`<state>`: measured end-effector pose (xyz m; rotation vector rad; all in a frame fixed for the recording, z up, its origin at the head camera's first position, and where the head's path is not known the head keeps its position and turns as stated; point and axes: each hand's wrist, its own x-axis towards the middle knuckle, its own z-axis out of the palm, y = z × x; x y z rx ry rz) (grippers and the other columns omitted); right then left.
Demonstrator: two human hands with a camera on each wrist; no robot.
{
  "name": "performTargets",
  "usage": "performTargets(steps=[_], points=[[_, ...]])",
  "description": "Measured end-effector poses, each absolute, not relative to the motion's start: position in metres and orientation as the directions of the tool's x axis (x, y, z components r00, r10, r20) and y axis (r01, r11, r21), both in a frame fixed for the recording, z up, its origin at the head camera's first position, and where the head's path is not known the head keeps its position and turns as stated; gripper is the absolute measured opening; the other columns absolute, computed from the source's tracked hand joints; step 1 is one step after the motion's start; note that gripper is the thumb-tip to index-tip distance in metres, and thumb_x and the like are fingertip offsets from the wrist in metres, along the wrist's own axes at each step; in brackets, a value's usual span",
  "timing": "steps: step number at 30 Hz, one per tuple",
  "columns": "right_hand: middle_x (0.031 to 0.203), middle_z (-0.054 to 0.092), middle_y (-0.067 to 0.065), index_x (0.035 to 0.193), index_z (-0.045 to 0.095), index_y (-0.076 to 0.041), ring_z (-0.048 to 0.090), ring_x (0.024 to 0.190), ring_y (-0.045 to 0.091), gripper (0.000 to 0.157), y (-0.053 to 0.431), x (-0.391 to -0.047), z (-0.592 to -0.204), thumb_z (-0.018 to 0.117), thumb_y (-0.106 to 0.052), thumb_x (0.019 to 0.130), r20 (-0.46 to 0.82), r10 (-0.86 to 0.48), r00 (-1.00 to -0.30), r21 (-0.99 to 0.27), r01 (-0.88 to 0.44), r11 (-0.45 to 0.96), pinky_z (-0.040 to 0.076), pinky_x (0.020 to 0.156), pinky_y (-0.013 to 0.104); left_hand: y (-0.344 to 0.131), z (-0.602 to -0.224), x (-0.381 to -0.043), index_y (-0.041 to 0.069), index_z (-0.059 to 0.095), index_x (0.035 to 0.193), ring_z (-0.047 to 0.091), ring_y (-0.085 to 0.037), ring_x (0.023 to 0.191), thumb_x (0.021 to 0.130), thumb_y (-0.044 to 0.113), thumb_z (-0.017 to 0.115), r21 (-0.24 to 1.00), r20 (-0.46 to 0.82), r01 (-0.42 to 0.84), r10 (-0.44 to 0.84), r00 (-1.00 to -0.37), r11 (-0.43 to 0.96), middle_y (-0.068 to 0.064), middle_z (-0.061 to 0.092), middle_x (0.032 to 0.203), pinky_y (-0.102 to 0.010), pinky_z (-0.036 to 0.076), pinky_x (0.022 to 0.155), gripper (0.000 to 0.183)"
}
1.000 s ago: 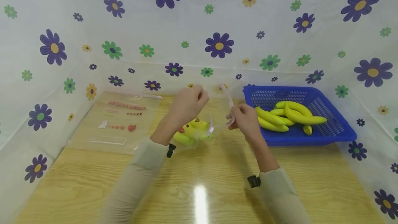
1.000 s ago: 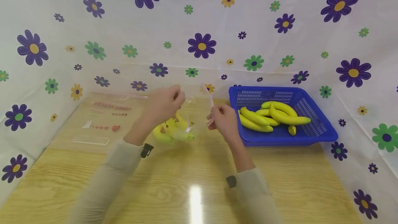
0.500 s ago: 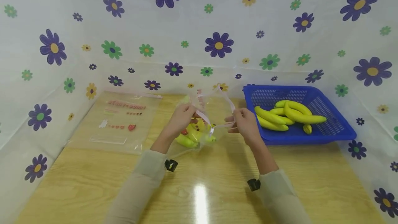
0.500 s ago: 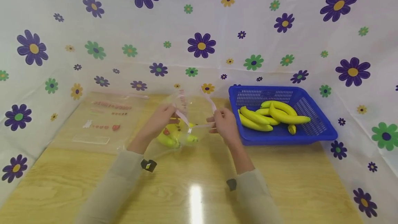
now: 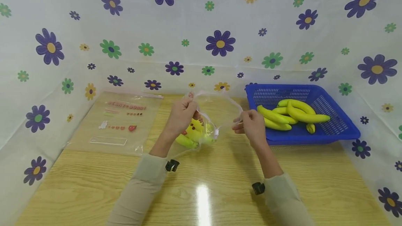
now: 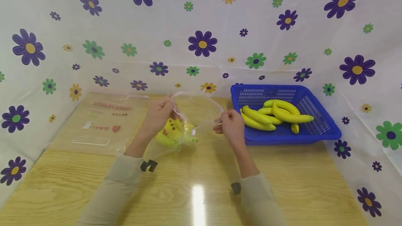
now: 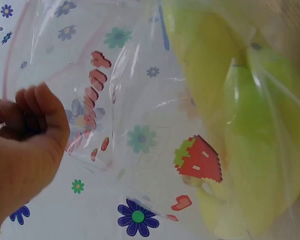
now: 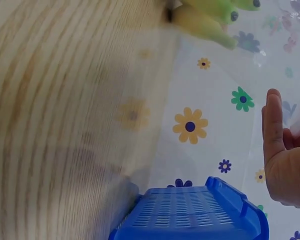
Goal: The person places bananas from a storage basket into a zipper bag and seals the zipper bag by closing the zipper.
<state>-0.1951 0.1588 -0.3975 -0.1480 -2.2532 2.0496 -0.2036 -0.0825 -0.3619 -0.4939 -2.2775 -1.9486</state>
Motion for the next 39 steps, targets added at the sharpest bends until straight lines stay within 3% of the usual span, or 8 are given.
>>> performTargets(steps=[4,8,13,20,29,39], points=[[0.093,0.071,0.019,0.095,0.054,0.001,0.07,0.062,0.018,0.018,0.16,-0.194,-0.398,0.046,-0.015,0.099,-0.011,0.114,-0.993,-0.996,0.021,0.088,0.061,0.061,0.034,-0.08,-0.364,-0.206,-0.001,0.053,0.072,0.065,-0.038,0.07,0.101,0.011,0.04,0.948,0.263,0.3,0.279,-0.924,0.102,-0.014,0.059,0.069,-0.03,0.055,0.061,0.034],[0.098,0.071,0.02,0.1,0.055,0.001,0.071,0.068,0.019,0.022,0.163,-0.193,-0.399,0.047,-0.019,0.101,-0.04,0.092,-0.995,-0.993,0.05,0.108,0.061,0.065,0.035,-0.082,-0.373,-0.208,-0.002,0.056,0.081,0.064,-0.033,0.073,0.103,0.013,0.037,0.969,0.212,0.238,0.269,-0.939,0.064,-0.014,0.06,0.076,-0.038,0.058,0.07,0.033],[0.11,0.068,0.026,0.113,0.058,0.0,0.073,0.075,0.022,0.031,0.17,-0.19,-0.4,0.047,-0.027,0.104,-0.046,0.042,-0.998,-0.988,0.051,0.146,0.061,0.069,0.036,-0.082,-0.38,-0.205,-0.004,0.058,0.083,0.065,-0.025,0.073,0.104,0.013,0.035,0.973,0.22,0.23,0.215,-0.952,0.027,-0.017,0.064,0.08,-0.035,0.058,0.068,0.035],[0.115,0.066,0.025,0.12,0.06,-0.001,0.073,0.082,0.025,0.037,0.178,-0.185,-0.397,0.049,-0.032,0.105,-0.036,-0.022,-0.999,-0.982,0.031,0.189,0.061,0.073,0.037,-0.081,-0.388,-0.194,-0.003,0.052,0.084,0.067,-0.041,0.083,0.108,0.016,0.037,0.968,0.249,0.251,0.188,-0.95,-0.015,-0.026,0.064,0.087,-0.029,0.059,0.068,0.034],[0.11,0.067,0.023,0.125,0.061,0.004,0.073,0.085,0.025,0.037,0.185,-0.18,-0.393,0.052,-0.025,0.104,-0.013,-0.1,-0.995,-0.976,-0.009,0.216,0.061,0.075,0.036,-0.085,-0.385,-0.189,-0.003,0.052,0.082,0.062,-0.022,0.071,0.107,0.016,0.041,0.952,0.286,0.3,0.175,-0.942,0.06,-0.018,0.06,0.081,-0.034,0.059,0.066,0.034],[0.103,0.069,0.025,0.12,0.063,0.007,0.073,0.08,0.028,0.037,0.178,-0.185,-0.399,0.055,-0.025,0.103,0.02,-0.079,-0.997,-0.983,-0.034,0.183,0.061,0.069,0.034,-0.078,-0.376,-0.18,0.0,0.054,0.08,0.063,-0.018,0.069,0.105,0.017,0.048,0.946,0.285,0.303,0.148,-0.947,0.118,-0.016,0.063,0.08,-0.039,0.059,0.063,0.031]])
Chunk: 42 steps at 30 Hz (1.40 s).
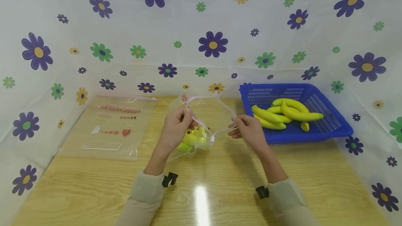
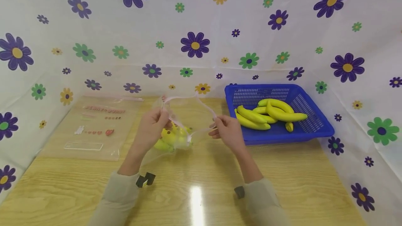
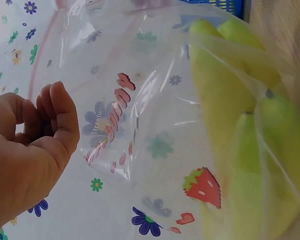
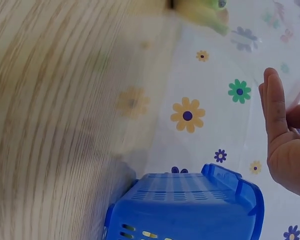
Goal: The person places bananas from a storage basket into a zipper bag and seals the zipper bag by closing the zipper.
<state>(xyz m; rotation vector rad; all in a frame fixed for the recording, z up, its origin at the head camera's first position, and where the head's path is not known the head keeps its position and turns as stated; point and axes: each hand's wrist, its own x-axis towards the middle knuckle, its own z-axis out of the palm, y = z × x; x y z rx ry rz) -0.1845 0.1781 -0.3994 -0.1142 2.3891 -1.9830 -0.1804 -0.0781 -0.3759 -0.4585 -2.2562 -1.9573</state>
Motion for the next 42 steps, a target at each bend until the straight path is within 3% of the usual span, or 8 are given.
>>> performTargets(steps=[7,12,18,24,29,34,39,42], points=[[0.099,0.069,0.024,0.118,0.064,0.006,0.073,0.075,0.022,0.034,0.172,-0.189,-0.401,0.052,-0.023,0.104,0.019,-0.065,-0.998,-0.977,-0.032,0.209,0.061,0.067,0.034,-0.076,-0.374,-0.183,0.003,0.051,0.084,0.064,-0.023,0.072,0.108,0.023,0.04,0.921,0.283,0.332,0.237,-0.929,0.203,-0.017,0.063,0.084,-0.037,0.054,0.06,0.033],[0.102,0.068,0.024,0.116,0.064,0.005,0.073,0.08,0.027,0.034,0.175,-0.19,-0.396,0.051,-0.024,0.104,-0.002,-0.069,-0.998,-0.976,-0.013,0.216,0.061,0.07,0.037,-0.078,-0.375,-0.185,0.003,0.051,0.089,0.064,-0.021,0.072,0.109,0.025,0.038,0.925,0.281,0.325,0.218,-0.935,0.198,-0.015,0.062,0.081,-0.039,0.055,0.06,0.032],[0.109,0.067,0.025,0.121,0.062,0.005,0.071,0.088,0.03,0.034,0.204,-0.202,-0.387,0.048,-0.02,0.104,0.046,-0.006,-0.999,-0.932,-0.045,0.359,0.061,0.073,0.035,-0.077,-0.374,-0.186,0.001,0.052,0.089,0.063,-0.02,0.071,0.109,0.024,0.039,0.93,0.29,0.326,0.211,-0.934,0.167,-0.016,0.062,0.08,-0.034,0.053,0.059,0.032],[0.116,0.065,0.027,0.124,0.061,0.006,0.065,0.099,0.038,0.035,0.248,-0.223,-0.379,0.044,-0.015,0.103,0.126,0.086,-0.988,-0.804,-0.051,0.592,0.057,0.075,0.035,-0.079,-0.374,-0.187,0.002,0.053,0.09,0.064,-0.019,0.071,0.109,0.024,0.039,0.927,0.3,0.335,0.203,-0.932,0.167,-0.016,0.062,0.081,-0.036,0.054,0.059,0.032],[0.123,0.061,0.028,0.127,0.059,0.008,0.058,0.093,0.035,0.038,0.267,-0.234,-0.379,0.041,-0.013,0.102,0.082,0.086,-0.993,-0.666,0.01,0.746,0.047,0.072,0.038,-0.08,-0.376,-0.187,0.002,0.054,0.091,0.064,-0.018,0.071,0.109,0.023,0.04,0.927,0.31,0.344,0.209,-0.927,0.15,-0.013,0.062,0.08,-0.039,0.055,0.059,0.031],[0.126,0.059,0.032,0.131,0.055,0.011,0.058,0.085,0.037,0.043,0.278,-0.248,-0.39,0.039,-0.012,0.099,0.038,0.052,-0.998,-0.509,0.025,0.86,0.048,0.07,0.044,-0.081,-0.378,-0.187,0.0,0.054,0.092,0.063,-0.02,0.071,0.109,0.023,0.04,0.942,0.291,0.319,0.218,-0.931,0.105,-0.015,0.061,0.081,-0.045,0.058,0.065,0.031],[0.136,0.051,0.034,0.14,0.045,0.011,0.052,0.116,0.053,0.05,0.285,-0.259,-0.403,0.035,-0.017,0.1,-0.054,0.04,-0.998,-0.372,0.057,0.926,0.047,0.093,0.061,-0.081,-0.378,-0.185,-0.001,0.053,0.092,0.063,-0.021,0.072,0.108,0.02,0.04,0.944,0.29,0.318,0.234,-0.928,0.089,-0.017,0.061,0.082,-0.044,0.058,0.067,0.03],[0.139,0.048,0.034,0.143,0.042,0.011,0.046,0.126,0.053,0.052,0.286,-0.261,-0.407,0.032,-0.019,0.101,-0.114,0.021,-0.993,-0.328,0.057,0.943,0.041,0.103,0.062,-0.081,-0.378,-0.184,-0.002,0.053,0.092,0.062,-0.019,0.072,0.109,0.02,0.04,0.942,0.296,0.324,0.242,-0.924,0.085,-0.022,0.061,0.083,-0.043,0.058,0.067,0.03]])
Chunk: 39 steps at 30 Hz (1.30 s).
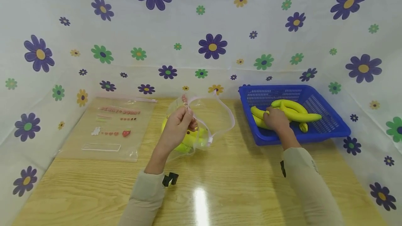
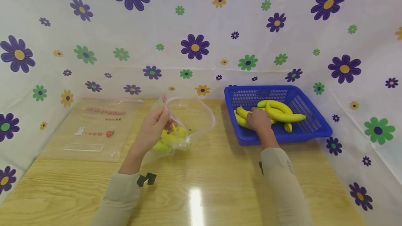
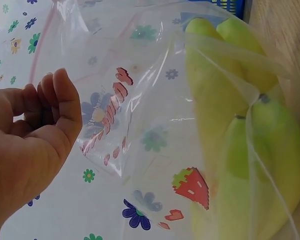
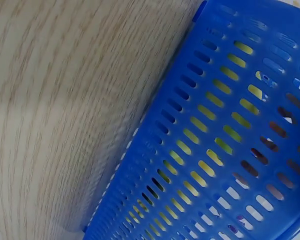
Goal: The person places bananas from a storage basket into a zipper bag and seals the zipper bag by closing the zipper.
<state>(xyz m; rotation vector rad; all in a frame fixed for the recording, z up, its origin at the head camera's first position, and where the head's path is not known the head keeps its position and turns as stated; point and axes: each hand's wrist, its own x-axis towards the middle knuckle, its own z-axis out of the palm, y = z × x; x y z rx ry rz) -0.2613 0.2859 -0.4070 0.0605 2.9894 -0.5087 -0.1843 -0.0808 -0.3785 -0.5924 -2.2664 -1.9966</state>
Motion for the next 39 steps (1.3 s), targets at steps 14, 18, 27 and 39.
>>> performTargets(steps=[14,18,27,39], points=[[0.086,0.063,0.025,0.099,0.061,0.013,0.059,0.076,0.032,0.039,0.288,-0.258,-0.414,0.047,-0.023,0.092,-0.108,-0.02,-0.994,-0.426,0.028,0.904,0.052,0.073,0.044,-0.082,-0.377,-0.179,-0.001,0.053,0.092,0.061,-0.018,0.071,0.108,0.019,0.04,0.941,0.291,0.324,0.255,-0.922,0.094,-0.027,0.062,0.087,-0.037,0.057,0.066,0.029],[0.067,0.043,0.007,0.079,0.048,0.001,0.041,0.061,0.019,0.03,0.285,-0.259,-0.415,0.053,-0.026,0.091,-0.106,-0.014,-0.994,-0.464,0.037,0.885,0.039,0.058,0.033,-0.083,-0.376,-0.178,0.0,0.053,0.091,0.061,-0.019,0.071,0.108,0.018,0.04,0.94,0.293,0.325,0.247,-0.924,0.1,-0.027,0.062,0.087,-0.038,0.057,0.065,0.028],[0.106,0.059,0.028,0.122,0.05,0.016,0.057,0.091,0.034,0.053,0.278,-0.261,-0.41,0.052,-0.029,0.095,-0.163,-0.047,-0.985,-0.525,0.046,0.85,0.051,0.079,0.044,-0.087,-0.375,-0.179,-0.001,0.054,0.091,0.061,-0.022,0.072,0.108,0.018,0.041,0.939,0.295,0.327,0.24,-0.925,0.106,-0.025,0.062,0.085,-0.038,0.057,0.066,0.029],[0.127,0.05,0.009,0.149,0.034,-0.002,0.052,0.102,0.017,0.067,0.273,-0.226,-0.381,0.061,-0.034,0.096,0.028,0.389,-0.921,-0.945,0.103,0.311,0.046,0.085,0.031,-0.085,-0.373,-0.178,0.0,0.055,0.091,0.058,-0.02,0.07,0.108,0.019,0.042,0.945,0.264,0.3,0.243,-0.933,0.126,-0.021,0.061,0.085,-0.033,0.053,0.062,0.028]])
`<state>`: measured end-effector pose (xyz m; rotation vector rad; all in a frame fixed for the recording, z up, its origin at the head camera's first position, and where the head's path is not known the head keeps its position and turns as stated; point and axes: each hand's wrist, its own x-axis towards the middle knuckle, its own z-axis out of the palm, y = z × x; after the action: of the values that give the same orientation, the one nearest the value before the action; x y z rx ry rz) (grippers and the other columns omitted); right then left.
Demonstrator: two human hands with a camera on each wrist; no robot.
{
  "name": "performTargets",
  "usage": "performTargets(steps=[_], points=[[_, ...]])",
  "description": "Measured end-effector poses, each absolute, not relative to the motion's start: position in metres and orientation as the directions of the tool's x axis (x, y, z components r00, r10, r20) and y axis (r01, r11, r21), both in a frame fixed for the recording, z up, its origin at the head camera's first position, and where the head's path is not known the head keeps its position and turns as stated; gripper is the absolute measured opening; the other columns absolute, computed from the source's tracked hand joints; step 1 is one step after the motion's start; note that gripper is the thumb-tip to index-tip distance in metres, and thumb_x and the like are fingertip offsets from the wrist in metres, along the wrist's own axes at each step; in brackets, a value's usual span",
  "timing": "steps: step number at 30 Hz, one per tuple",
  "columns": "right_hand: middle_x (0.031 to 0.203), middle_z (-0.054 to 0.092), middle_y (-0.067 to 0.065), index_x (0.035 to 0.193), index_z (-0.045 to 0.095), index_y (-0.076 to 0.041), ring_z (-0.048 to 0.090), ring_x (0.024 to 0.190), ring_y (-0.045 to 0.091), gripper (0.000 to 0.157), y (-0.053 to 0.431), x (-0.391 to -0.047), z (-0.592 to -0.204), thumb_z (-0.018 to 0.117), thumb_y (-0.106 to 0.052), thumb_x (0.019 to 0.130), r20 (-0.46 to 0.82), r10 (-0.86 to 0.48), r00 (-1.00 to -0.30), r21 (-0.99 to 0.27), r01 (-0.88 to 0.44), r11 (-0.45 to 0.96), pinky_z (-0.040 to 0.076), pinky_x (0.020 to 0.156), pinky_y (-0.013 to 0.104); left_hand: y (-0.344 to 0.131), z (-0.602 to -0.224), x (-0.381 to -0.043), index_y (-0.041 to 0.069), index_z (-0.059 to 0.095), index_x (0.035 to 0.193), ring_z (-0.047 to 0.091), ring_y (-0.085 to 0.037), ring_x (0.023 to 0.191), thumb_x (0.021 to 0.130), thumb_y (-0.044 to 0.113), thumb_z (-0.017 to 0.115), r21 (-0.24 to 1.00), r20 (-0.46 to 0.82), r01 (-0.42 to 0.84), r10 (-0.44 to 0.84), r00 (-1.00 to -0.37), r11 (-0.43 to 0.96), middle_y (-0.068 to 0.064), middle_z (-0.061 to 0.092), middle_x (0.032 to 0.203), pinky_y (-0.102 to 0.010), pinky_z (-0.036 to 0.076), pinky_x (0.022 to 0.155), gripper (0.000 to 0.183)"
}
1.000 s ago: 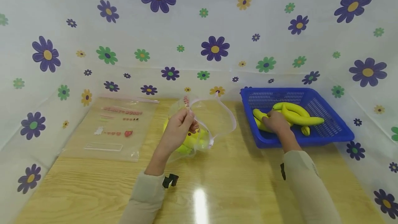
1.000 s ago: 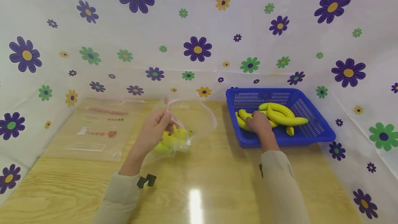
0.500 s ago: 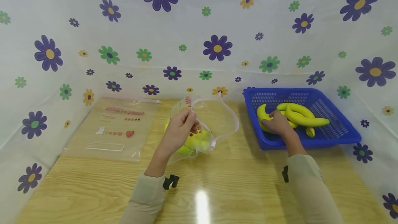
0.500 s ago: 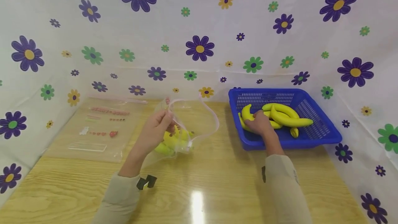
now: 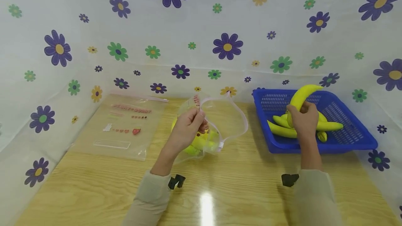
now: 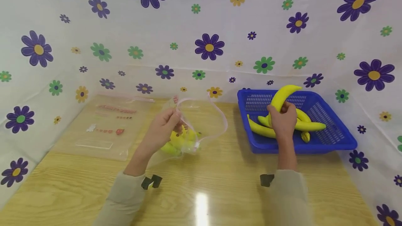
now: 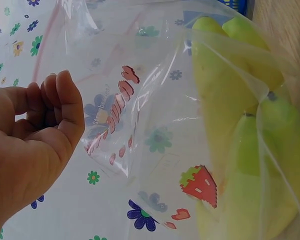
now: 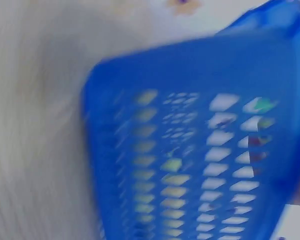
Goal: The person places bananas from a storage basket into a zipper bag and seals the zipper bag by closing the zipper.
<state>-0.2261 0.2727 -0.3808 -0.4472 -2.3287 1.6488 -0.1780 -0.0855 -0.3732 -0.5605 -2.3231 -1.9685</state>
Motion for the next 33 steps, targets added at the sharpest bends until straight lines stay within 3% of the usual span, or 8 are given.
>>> performTargets(steps=[3,7,11,15,22,27,33], points=[[0.114,0.054,-0.003,0.143,0.04,-0.008,0.055,0.1,0.01,0.062,0.257,-0.21,-0.369,0.068,-0.032,0.093,0.043,0.447,-0.893,-0.991,0.02,0.135,0.046,0.089,0.028,-0.087,-0.374,-0.178,0.001,0.055,0.092,0.058,-0.02,0.07,0.108,0.021,0.042,0.952,0.242,0.278,0.235,-0.941,0.13,-0.021,0.061,0.085,-0.031,0.053,0.062,0.029],[0.103,0.061,0.0,0.133,0.047,-0.007,0.06,0.095,0.012,0.051,0.232,-0.191,-0.362,0.072,-0.023,0.092,0.124,0.443,-0.888,-0.99,-0.139,0.0,0.052,0.083,0.022,-0.087,-0.374,-0.177,0.0,0.054,0.092,0.057,-0.021,0.07,0.108,0.021,0.042,0.955,0.232,0.268,0.239,-0.943,0.13,-0.023,0.06,0.086,-0.03,0.051,0.062,0.029],[0.095,0.065,0.0,0.135,0.047,-0.001,0.066,0.084,0.01,0.052,0.212,-0.181,-0.36,0.07,-0.021,0.093,0.18,0.407,-0.896,-0.977,-0.212,-0.034,0.056,0.071,0.018,-0.086,-0.374,-0.178,0.0,0.055,0.091,0.058,-0.02,0.07,0.108,0.02,0.042,0.951,0.242,0.279,0.241,-0.94,0.131,-0.024,0.061,0.086,-0.029,0.052,0.062,0.029],[0.1,0.065,-0.002,0.138,0.046,0.0,0.067,0.083,0.007,0.052,0.199,-0.175,-0.358,0.064,-0.028,0.097,0.177,0.34,-0.924,-0.984,-0.174,0.042,0.055,0.069,0.019,-0.086,-0.373,-0.179,0.0,0.055,0.091,0.059,-0.02,0.07,0.108,0.019,0.042,0.95,0.247,0.282,0.236,-0.94,0.132,-0.025,0.062,0.087,-0.029,0.053,0.062,0.029],[0.102,0.066,-0.005,0.138,0.049,-0.004,0.064,0.09,0.011,0.053,0.183,-0.171,-0.361,0.063,-0.035,0.098,0.039,0.152,-0.988,-0.99,-0.017,0.14,0.054,0.075,0.025,-0.084,-0.372,-0.178,-0.001,0.054,0.088,0.059,-0.019,0.07,0.107,0.016,0.042,0.95,0.249,0.285,0.241,-0.938,0.128,-0.027,0.063,0.088,-0.033,0.056,0.064,0.028],[0.103,0.066,0.004,0.131,0.05,-0.003,0.07,0.082,0.016,0.05,0.17,-0.17,-0.367,0.067,-0.034,0.095,0.05,0.091,-0.995,-0.997,-0.044,0.059,0.06,0.073,0.033,-0.082,-0.372,-0.176,-0.001,0.054,0.087,0.058,-0.018,0.069,0.107,0.016,0.043,0.95,0.251,0.286,0.239,-0.938,0.124,-0.027,0.062,0.087,-0.034,0.056,0.064,0.029],[0.095,0.07,0.002,0.128,0.048,-0.003,0.071,0.084,0.018,0.042,0.154,-0.171,-0.372,0.067,-0.022,0.096,0.116,0.112,-0.987,-0.99,-0.124,-0.062,0.061,0.076,0.037,-0.079,-0.372,-0.174,-0.003,0.054,0.088,0.057,-0.017,0.068,0.107,0.016,0.043,0.95,0.251,0.288,0.247,-0.936,0.125,-0.023,0.061,0.083,-0.033,0.053,0.063,0.029]])
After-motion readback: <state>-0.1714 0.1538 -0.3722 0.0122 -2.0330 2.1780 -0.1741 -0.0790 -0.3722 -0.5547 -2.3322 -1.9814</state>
